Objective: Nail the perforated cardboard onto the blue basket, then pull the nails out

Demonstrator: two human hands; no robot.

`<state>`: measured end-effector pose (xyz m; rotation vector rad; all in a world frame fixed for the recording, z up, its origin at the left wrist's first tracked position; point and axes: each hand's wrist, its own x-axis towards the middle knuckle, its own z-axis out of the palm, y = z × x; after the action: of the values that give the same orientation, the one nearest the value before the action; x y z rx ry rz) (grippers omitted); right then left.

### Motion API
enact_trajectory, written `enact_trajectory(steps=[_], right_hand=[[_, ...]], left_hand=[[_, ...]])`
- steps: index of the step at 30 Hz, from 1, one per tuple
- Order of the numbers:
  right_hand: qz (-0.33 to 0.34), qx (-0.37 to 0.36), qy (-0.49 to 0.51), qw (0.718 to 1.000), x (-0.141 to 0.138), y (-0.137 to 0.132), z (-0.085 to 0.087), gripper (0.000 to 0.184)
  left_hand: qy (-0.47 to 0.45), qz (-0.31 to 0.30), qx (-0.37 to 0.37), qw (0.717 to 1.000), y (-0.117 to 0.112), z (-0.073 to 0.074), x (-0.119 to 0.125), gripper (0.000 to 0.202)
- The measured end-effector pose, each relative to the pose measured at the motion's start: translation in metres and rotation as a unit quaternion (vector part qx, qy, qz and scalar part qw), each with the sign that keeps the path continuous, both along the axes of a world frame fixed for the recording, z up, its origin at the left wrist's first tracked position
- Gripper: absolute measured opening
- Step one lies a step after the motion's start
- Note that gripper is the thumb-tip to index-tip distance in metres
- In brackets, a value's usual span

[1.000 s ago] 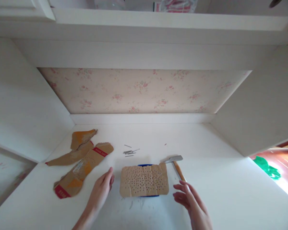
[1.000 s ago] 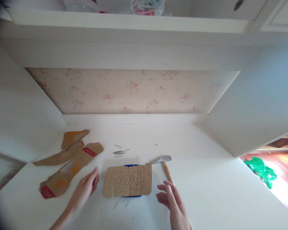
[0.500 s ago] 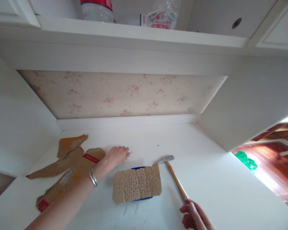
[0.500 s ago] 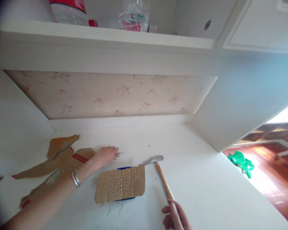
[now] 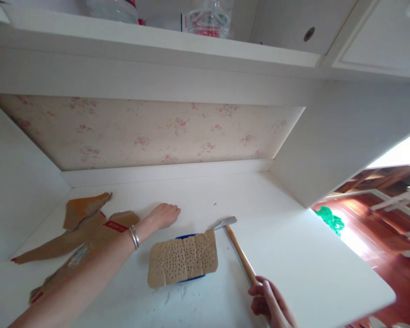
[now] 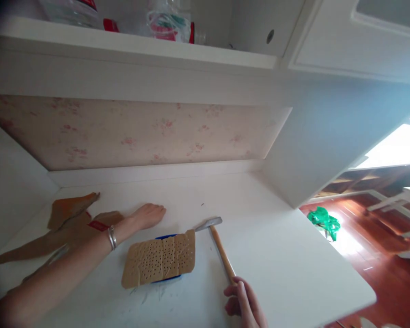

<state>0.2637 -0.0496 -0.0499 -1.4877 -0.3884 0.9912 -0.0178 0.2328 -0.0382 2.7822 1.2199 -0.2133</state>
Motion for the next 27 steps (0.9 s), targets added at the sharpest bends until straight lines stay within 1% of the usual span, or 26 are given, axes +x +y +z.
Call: enact_trajectory(steps=[2, 3, 5, 7, 9, 10, 11, 12, 13, 14, 15, 16, 18, 20, 22, 24, 25, 27], right_hand=[[0.013, -0.001, 0.0, 1.0, 0.0, 0.001, 0.002, 0.048], [0.022, 0.0, -0.002, 1.0, 0.0, 0.001, 0.003, 0.048], [0.033, 0.005, -0.029, 0.999, -0.001, 0.001, 0.005, 0.047], [0.033, -0.003, -0.096, 0.995, -0.001, 0.003, 0.005, 0.048], [0.033, -0.044, -0.191, 0.98, 0.0, 0.007, 0.005, 0.048], [0.052, -0.069, -0.251, 0.964, 0.002, 0.01, 0.004, 0.047], [0.075, -0.093, -0.313, 0.942, 0.004, 0.014, 0.002, 0.047], [0.108, -0.105, -0.378, 0.913, 0.007, 0.02, 0.0, 0.047], [0.147, -0.103, -0.451, 0.874, 0.01, 0.025, -0.003, 0.047], [0.166, -0.099, -0.483, 0.854, 0.013, 0.032, -0.006, 0.047], [0.182, -0.096, -0.503, 0.84, 0.016, 0.038, -0.01, 0.046], [0.199, -0.099, -0.52, 0.825, 0.017, 0.043, -0.013, 0.045], [0.228, -0.114, -0.538, 0.803, 0.019, 0.053, -0.019, 0.042], [0.252, -0.134, -0.55, 0.785, 0.017, 0.058, -0.022, 0.039], [0.266, -0.152, -0.553, 0.775, 0.016, 0.062, -0.022, 0.038], [0.272, -0.165, -0.545, 0.776, 0.018, 0.064, -0.02, 0.036], [0.272, -0.169, -0.536, 0.781, 0.02, 0.064, -0.017, 0.034], [0.265, -0.17, -0.507, 0.802, 0.026, 0.065, -0.012, 0.031]], left_hand=[[-0.027, 0.012, 0.014, 0.999, 0.0, 0.009, 0.001, 0.019], [-0.045, 0.022, 0.021, 0.999, -0.001, 0.015, 0.001, 0.018], [-0.089, 0.049, 0.036, 0.994, -0.007, 0.027, 0.0, 0.023], [-0.137, 0.087, 0.043, 0.986, -0.019, 0.037, -0.003, 0.028], [-0.185, 0.125, 0.037, 0.974, -0.037, 0.044, -0.009, 0.031], [-0.206, 0.141, 0.032, 0.968, -0.048, 0.045, -0.013, 0.033], [-0.226, 0.155, 0.027, 0.961, -0.061, 0.047, -0.017, 0.035], [-0.241, 0.17, 0.025, 0.955, -0.075, 0.047, -0.021, 0.037], [-0.262, 0.19, 0.023, 0.946, -0.089, 0.048, -0.025, 0.038], [-0.317, 0.228, 0.02, 0.92, -0.104, 0.049, -0.03, 0.036], [-0.365, 0.253, 0.018, 0.896, -0.118, 0.049, -0.034, 0.034], [-0.397, 0.27, 0.008, 0.877, -0.133, 0.05, -0.037, 0.034], [-0.431, 0.319, -0.018, 0.844, -0.159, 0.053, -0.041, 0.033], [-0.453, 0.34, -0.01, 0.824, -0.18, 0.056, -0.041, 0.031], [-0.474, 0.335, 0.017, 0.814, -0.195, 0.06, -0.037, 0.028], [-0.487, 0.306, 0.039, 0.817, -0.204, 0.065, -0.032, 0.023], [-0.491, 0.289, 0.049, 0.82, -0.207, 0.068, -0.029, 0.02], [-0.491, 0.251, 0.074, 0.831, -0.208, 0.071, -0.024, 0.015]])
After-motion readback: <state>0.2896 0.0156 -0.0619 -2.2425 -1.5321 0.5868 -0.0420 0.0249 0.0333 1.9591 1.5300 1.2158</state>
